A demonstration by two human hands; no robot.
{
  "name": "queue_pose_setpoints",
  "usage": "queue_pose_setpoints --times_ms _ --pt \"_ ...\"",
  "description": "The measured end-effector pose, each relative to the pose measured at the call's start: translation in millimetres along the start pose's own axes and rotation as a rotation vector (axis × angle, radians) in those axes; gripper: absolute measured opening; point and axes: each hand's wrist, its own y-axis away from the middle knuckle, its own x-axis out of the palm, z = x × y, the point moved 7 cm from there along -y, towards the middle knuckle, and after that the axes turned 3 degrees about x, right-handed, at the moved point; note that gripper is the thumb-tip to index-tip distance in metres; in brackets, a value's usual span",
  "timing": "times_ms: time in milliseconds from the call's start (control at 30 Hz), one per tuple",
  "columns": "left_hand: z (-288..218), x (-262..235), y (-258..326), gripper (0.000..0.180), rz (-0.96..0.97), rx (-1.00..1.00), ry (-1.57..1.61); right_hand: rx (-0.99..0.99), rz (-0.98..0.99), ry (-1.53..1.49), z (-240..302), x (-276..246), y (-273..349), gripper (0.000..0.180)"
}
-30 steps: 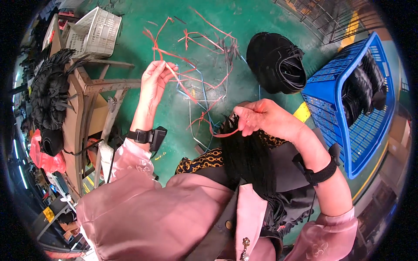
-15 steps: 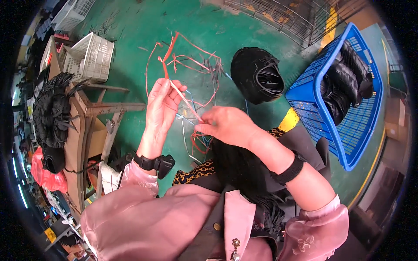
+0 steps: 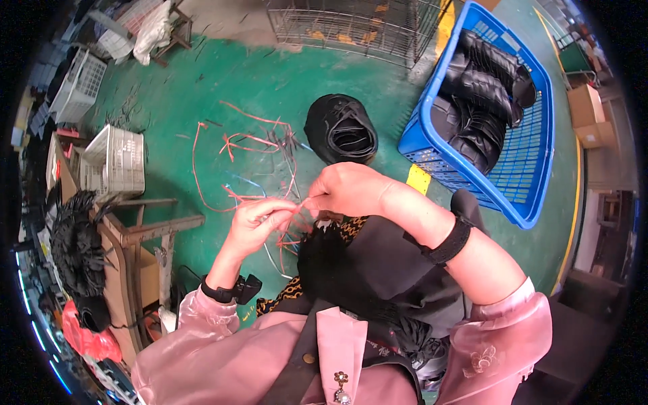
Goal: Lacing black leather shoe uppers and tying them into bundles using plastic string.
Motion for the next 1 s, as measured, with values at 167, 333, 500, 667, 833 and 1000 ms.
queue_pose_setpoints --times_ms 167,333,500,667,833,1000 --pt "-26.8 29.1 -42.2 0.011 0.059 0.145 -0.032 0.080 0.086 -0.193 -31.1 -28.3 20.3 0.021" --pt "-25.8 19.9 -93.4 0.006 -0.268 0.170 -0.388 0.282 -0.231 -0.508 -111.3 -73.4 36.2 0.034" --pt "-8.0 39.9 -132.0 0.008 -0.270 0.233 -0.564 0.385 -0.070 -0.203 -214.2 -6.0 31.1 0.037" --pt "29.3 53.9 -169.6 0.011 -0.116 0.146 -0.842 0.302 -0.205 -0.554 -246.4 40.4 -16.1 0.032" --pt "36.2 41.8 -199.5 0.013 -0.038 0.119 -1.137 0.405 0.120 -0.368 -280.5 69.5 -65.4 0.031" --pt "37.9 27.7 -213.1 0.010 -0.019 -0.020 -1.017 0.673 -0.390 -0.746 -384.8 138.4 -106.5 0.028"
